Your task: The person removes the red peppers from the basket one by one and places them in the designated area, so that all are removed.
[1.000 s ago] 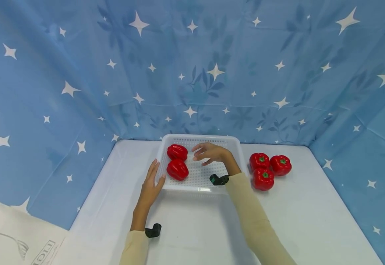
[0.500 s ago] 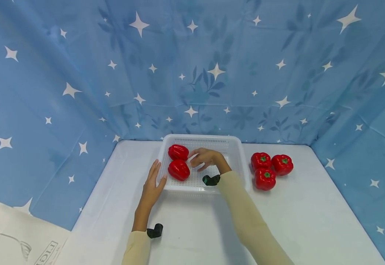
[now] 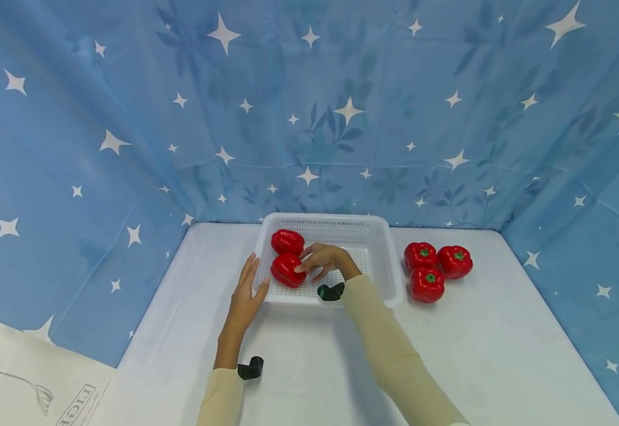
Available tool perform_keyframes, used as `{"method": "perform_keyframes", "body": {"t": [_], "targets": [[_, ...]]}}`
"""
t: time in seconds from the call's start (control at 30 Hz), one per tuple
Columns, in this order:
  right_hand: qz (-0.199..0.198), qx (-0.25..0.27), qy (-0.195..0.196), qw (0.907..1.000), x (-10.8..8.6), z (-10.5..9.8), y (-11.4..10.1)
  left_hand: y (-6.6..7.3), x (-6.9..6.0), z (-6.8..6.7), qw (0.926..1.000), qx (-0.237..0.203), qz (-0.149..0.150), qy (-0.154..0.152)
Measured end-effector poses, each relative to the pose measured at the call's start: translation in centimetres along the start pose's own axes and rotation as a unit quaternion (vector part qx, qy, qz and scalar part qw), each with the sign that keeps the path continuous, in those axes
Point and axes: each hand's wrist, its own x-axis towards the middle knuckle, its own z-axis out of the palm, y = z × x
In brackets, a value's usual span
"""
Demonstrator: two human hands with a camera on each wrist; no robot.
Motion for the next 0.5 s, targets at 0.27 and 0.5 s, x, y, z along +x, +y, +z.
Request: {"method": "perform_keyframes", "body": {"t": [0.27, 0.5], "targets": [[-0.006, -0.01, -0.001, 0.9999, 0.6, 1.1, 0.0, -0.4, -0.1, 0.1, 1.0, 0.003, 0.0, 0.004], [-0.006, -0.01, 0.005, 0.9999, 0.7, 1.8, -0.3, -0.5, 0.2, 0.3, 0.9999, 0.001, 0.008, 0.007]]}}
